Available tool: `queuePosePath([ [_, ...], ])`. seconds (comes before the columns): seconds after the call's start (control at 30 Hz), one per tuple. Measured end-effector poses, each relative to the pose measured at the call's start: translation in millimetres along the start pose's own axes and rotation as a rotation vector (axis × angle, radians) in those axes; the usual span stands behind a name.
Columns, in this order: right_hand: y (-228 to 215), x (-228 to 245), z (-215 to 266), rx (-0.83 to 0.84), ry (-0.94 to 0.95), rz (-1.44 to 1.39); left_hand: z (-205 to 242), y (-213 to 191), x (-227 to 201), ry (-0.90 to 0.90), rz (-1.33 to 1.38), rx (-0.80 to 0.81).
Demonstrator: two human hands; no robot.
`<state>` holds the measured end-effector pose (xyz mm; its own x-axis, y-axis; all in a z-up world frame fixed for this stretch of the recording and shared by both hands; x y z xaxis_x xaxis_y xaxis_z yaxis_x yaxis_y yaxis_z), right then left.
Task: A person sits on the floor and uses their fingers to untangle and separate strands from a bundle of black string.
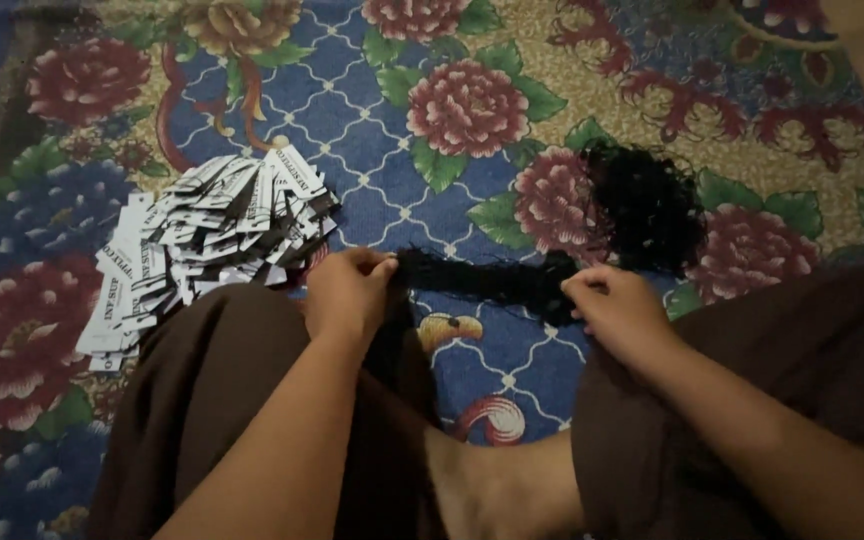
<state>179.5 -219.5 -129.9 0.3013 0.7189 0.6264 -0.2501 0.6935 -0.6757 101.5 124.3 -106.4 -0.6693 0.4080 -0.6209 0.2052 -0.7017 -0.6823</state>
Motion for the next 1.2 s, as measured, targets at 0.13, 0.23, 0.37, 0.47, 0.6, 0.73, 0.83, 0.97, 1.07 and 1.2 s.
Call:
queuePosePath([
  [0.13,0.5,-8.7,-9.3,0.01,0.006,0.093,-5.2,6.2,4.7,-0.024,0.011,-0.006],
  [0.23,-1.0,-7.9,-6.7,0.019,-0.015,0.203,-5.6,7.1,2.9,-0.038,-0.004,0.001],
  [0.37,1.2,-12.6,-8.5,0.01,-0.004,0.275,-9.5,7.7,4.4,-0.061,-0.007,-0.002],
  [0.47,2.4,-12.0,-6.1,0.01,-0.003,0.278,-6.5,8.4,4.3,-0.057,0.013,0.013],
  [0.6,-2.3,-4.9,-2.2,-0.005,-0.031,0.291,-14.5,16.6,11.2,-0.015,-0.004,0.03],
  [0.73,-19.7,-5.9,-7.0,-0.12,-0.026,0.299,-7.8,13.3,7.6,-0.042,0.009,0.036],
  [0.83,-24.5,-15.5,-12.8,-0.171,0.014,0.205,-7.5,14.9,8.7,-0.059,-0.008,0.041],
  [0.97,-30.7,-6.5,-16.7,-0.181,-0.02,0.164,-8.4,14.6,11.7,-0.057,0.006,0.036],
  [1.07,-47.0,15.1,-14.2,-0.197,-0.078,0.17,-4.2,12.7,8.8,-0.048,0.013,0.033],
  [1.2,-77.9,2.2,-48.5,-0.265,-0.06,0.171,12.5,1.8,-8.4,-0.021,0.081,0.012],
])
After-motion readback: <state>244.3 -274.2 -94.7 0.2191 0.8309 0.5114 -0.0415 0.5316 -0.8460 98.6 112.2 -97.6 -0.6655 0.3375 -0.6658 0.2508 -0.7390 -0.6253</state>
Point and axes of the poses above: each hand's wrist, its own z-axis away from the middle knuckle, its own y-axis out of the palm, x = y × z, the point moved 9 cm from there along -z, towards the middle knuckle, and after that the axes turned 9 degrees about z, right-handed, at the moved point
